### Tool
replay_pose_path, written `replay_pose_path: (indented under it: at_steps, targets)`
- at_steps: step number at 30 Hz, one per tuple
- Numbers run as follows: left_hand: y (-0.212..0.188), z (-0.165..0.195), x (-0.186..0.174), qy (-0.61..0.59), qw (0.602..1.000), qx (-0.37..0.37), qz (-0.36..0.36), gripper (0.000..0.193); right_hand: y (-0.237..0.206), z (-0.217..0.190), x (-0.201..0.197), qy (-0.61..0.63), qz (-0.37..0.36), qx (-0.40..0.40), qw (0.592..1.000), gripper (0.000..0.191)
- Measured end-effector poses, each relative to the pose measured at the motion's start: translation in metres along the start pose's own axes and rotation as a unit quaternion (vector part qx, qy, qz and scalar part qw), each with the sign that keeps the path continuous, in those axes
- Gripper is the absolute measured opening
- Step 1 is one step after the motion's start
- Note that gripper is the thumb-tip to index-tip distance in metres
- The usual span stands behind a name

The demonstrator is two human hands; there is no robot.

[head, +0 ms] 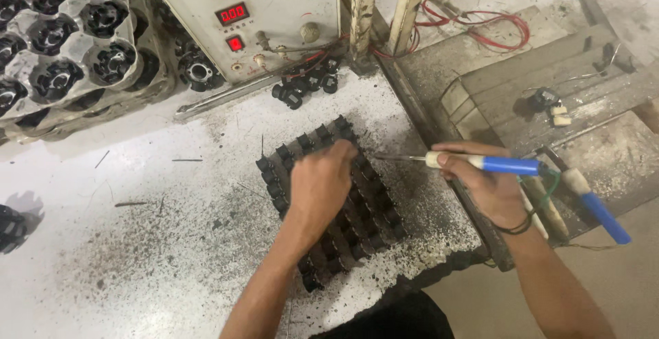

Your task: The person solders wire leads onto black plastic motor components arranged in a grid on a workbench, using a soldering iron held in the right hand while the left hand steadies each part. Finished parts accumulate in the grid as the person works through them one at a time.

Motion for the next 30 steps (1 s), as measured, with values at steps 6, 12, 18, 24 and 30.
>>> replay_pose_path:
  at_steps: [6, 12, 18, 24, 30]
  targets:
    - [0.013, -0.005, -0.001, 0.049, 0.970, 0.149, 0.184, 0.022, -0.007, 0.041, 0.013, 0.085, 0.026, -0.007, 0.996, 0.027]
    - [0.015, -0.037, 0.040, 0.012, 0.992, 0.071, 0.106, 0.013, 0.007, 0.031, 0.014, 0.057, -0.003, -0.030, 0.998, 0.028]
    - [0.019, -0.038, 0.049, 0.017, 0.993, 0.075, 0.094, 0.010, 0.011, 0.013, 0.017, -0.009, -0.015, -0.064, 0.998, 0.026]
    - [0.018, -0.039, 0.047, 0.022, 0.993, 0.069, 0.096, 0.010, 0.012, -0.001, 0.016, -0.073, -0.034, -0.113, 0.990, 0.026]
    - [0.020, -0.036, 0.053, 0.034, 0.992, 0.090, 0.076, 0.011, 0.019, -0.013, 0.024, -0.092, -0.043, -0.078, 0.992, 0.026]
Point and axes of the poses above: each hand's wrist, its own y-axis towards the middle knuckle, its own x-axis out of the palm, z = x × y, the point moved 3 cm from there along y, towards the middle knuckle, and after that the axes turned 2 degrees about z, right-handed, at the moved point
